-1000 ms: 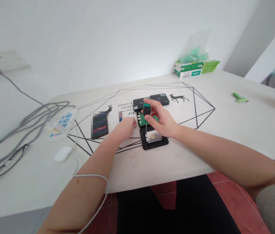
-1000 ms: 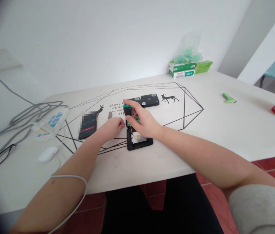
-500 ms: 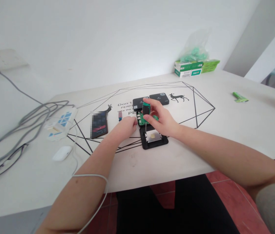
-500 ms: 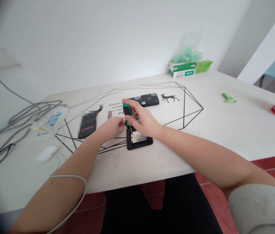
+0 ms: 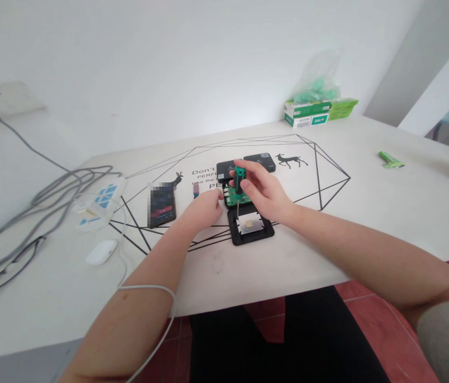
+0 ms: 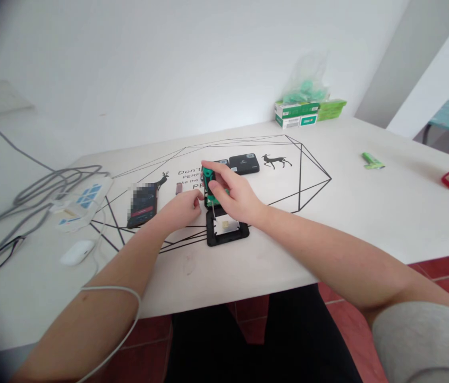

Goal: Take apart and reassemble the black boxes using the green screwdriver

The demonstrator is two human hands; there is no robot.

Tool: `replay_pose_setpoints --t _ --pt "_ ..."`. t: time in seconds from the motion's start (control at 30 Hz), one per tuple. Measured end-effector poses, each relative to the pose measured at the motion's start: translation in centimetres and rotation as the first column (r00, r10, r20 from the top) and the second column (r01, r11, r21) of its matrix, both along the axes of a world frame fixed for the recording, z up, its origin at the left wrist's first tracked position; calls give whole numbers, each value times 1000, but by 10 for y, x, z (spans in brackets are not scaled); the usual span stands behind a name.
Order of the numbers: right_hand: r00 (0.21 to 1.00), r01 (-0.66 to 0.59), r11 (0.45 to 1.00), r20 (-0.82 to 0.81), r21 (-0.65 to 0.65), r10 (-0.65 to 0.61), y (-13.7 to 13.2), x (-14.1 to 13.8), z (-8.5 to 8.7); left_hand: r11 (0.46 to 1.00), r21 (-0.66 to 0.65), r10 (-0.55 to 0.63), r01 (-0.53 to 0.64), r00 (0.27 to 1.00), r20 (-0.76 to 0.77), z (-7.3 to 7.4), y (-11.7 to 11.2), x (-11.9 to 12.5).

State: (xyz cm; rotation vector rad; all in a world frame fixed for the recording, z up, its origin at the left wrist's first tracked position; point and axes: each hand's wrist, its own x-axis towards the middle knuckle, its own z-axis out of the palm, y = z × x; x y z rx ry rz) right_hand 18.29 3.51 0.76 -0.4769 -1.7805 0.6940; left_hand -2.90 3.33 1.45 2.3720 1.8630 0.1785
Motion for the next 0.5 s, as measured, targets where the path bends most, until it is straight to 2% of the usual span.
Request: replay_pose_setpoints --t 0.23,0.5 --pt "997 62 996 -49 59 -59 5 -4 -5 999 -22 28 -27 999 27 2 -1 0" --pt "999 1 998 -32 70 1 -1 -1 2 998 -29 53 -52 998 27 6 -2 1"
